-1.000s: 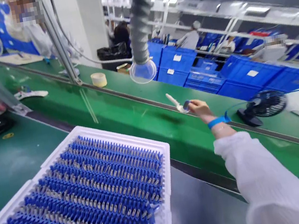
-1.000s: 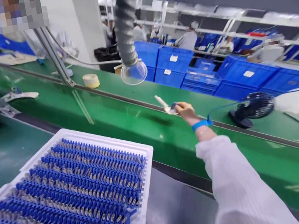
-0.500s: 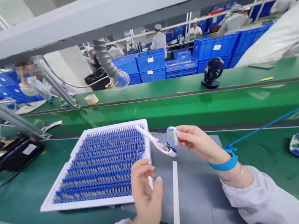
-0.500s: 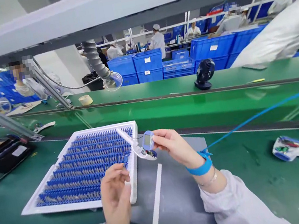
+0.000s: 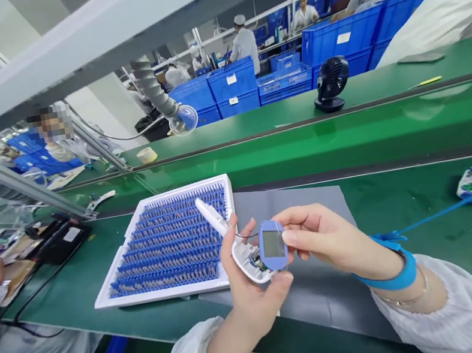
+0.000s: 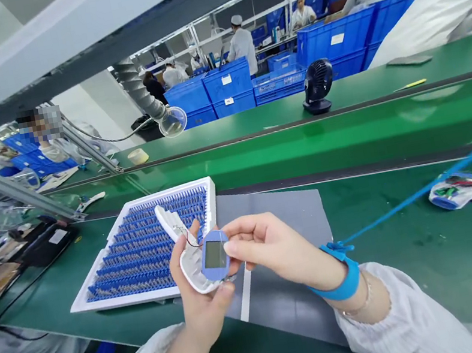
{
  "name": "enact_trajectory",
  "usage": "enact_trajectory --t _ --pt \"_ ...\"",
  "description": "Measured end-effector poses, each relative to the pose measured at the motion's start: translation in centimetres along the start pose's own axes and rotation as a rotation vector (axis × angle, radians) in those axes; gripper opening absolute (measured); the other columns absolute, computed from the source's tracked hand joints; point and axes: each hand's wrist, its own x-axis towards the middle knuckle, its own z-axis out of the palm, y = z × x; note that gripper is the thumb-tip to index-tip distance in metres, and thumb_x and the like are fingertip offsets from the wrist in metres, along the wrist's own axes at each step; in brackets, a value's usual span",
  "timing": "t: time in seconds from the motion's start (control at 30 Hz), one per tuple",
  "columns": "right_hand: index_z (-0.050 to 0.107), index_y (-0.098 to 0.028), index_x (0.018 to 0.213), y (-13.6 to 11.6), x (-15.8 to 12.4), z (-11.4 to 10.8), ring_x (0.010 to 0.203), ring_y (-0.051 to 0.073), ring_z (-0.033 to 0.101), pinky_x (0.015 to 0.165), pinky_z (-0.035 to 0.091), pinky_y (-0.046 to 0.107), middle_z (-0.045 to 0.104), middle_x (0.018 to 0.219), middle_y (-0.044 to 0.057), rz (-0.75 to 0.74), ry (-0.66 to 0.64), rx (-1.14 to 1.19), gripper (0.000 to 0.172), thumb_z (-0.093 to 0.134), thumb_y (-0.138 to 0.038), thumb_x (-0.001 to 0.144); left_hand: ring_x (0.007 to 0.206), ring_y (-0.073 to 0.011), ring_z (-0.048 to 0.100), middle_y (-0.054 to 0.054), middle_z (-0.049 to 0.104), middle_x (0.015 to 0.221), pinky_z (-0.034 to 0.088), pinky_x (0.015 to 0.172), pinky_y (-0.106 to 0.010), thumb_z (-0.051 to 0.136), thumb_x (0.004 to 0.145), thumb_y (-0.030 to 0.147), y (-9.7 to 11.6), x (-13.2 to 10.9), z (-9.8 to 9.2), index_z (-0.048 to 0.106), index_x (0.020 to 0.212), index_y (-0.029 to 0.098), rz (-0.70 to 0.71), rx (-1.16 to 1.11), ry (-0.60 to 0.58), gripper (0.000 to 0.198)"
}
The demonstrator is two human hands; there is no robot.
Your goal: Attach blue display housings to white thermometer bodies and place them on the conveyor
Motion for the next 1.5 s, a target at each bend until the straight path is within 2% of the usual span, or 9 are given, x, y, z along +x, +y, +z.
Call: enact_trajectory --t 0.17,0.3,0.4,0.6,0.87,1.07,1.27,1.37,1.5 --pt "0.064 -0.014 0.092 -0.1 -0.4 0.6 0.058 0.010 0.058 0.048 0.041 0.017 0.063 0.064 0.001 0.048 -0.035 -0.002 0.022 0.062 -0.033 0.082 0.122 -0.0297 0.043 -0.013 0.020 0.146 0.042 0.097 -0.047 0.066 0.073 0.041 0.6 -0.1 -1.2 0.031 0.129 0.031 -0.042 0.049 -0.071 0.067" --pt "0.064 -0.013 0.091 -0.2 -0.5 0.9 0.055 0.009 0.057 0.046 0.039 0.016 0.063 0.062 0.001 0.064 -0.061 -0.008 0.023 0.062 -0.034 0.082 0.123 -0.0312 0.040 -0.011 0.042 0.132 0.031 0.103 -0.054 0.065 0.073 0.045 0.9 -0.2 -1.6 0.036 0.124 0.031 -0.042 0.098 -0.181 0.060" --pt "0.064 -0.013 0.087 -0.2 -0.4 0.9 0.053 0.009 0.056 0.046 0.039 0.017 0.062 0.059 0.001 0.083 -0.056 -0.018 0.023 0.063 -0.035 0.082 0.120 -0.0302 0.044 -0.010 0.050 0.123 0.034 0.100 -0.054 0.065 0.073 0.044 1.1 0.0 -1.7 0.038 0.122 0.032 -0.025 0.109 -0.204 0.057" --pt "0.064 -0.014 0.092 0.2 -0.2 0.7 0.051 0.008 0.058 0.044 0.038 0.015 0.062 0.059 0.000 0.118 -0.114 0.054 0.026 0.063 -0.038 0.082 0.116 -0.0275 0.048 -0.008 0.048 0.125 0.040 0.097 -0.049 0.065 0.073 0.044 1.3 0.2 -1.5 0.039 0.122 0.032 -0.010 0.066 -0.189 0.057" --pt "0.064 -0.013 0.092 0.6 0.0 0.6 0.050 0.008 0.058 0.043 0.039 0.014 0.062 0.060 0.000 0.153 -0.124 0.070 0.029 0.063 -0.041 0.082 0.118 -0.0282 0.048 -0.006 0.058 0.100 0.043 0.093 -0.051 0.062 0.074 0.048 1.6 0.7 -1.2 0.043 0.115 0.033 -0.010 0.098 -0.176 0.047" --pt "0.064 -0.013 0.090 0.8 0.1 0.6 0.050 0.009 0.058 0.043 0.040 0.015 0.062 0.060 0.001 0.179 -0.117 0.070 0.031 0.064 -0.042 0.080 0.106 -0.0285 0.056 -0.008 0.057 0.104 0.049 0.085 -0.049 0.063 0.071 0.052 1.4 0.7 -1.3 0.043 0.109 0.032 -0.036 0.115 -0.148 0.047" --pt "0.064 -0.014 0.090 0.6 0.2 0.7 0.050 0.008 0.059 0.044 0.042 0.014 0.063 0.060 0.000 0.198 -0.110 0.083 0.030 0.065 -0.041 0.079 0.094 -0.0246 0.061 -0.008 0.055 0.113 0.047 0.088 -0.050 0.061 0.075 0.049 1.2 0.8 -1.2 0.041 0.113 0.032 -0.036 0.062 -0.183 0.047" --pt "0.063 -0.013 0.090 0.6 0.2 0.8 0.050 0.008 0.059 0.045 0.042 0.014 0.062 0.060 0.000 0.188 -0.110 0.093 0.028 0.065 -0.040 0.080 0.100 -0.0256 0.060 -0.008 0.054 0.117 0.047 0.089 -0.049 0.063 0.074 0.047 1.1 0.8 -1.4 0.042 0.115 0.033 -0.044 0.028 -0.190 0.048" --pt "0.063 -0.013 0.089 0.7 0.3 0.7 0.051 0.008 0.058 0.046 0.044 0.014 0.063 0.061 0.000 0.182 -0.110 0.094 0.026 0.065 -0.038 0.081 0.098 -0.0247 0.061 -0.007 0.059 0.108 0.042 0.095 -0.050 0.062 0.075 0.046 0.8 0.7 -1.7 0.039 0.120 0.033 -0.044 0.031 -0.231 0.052"
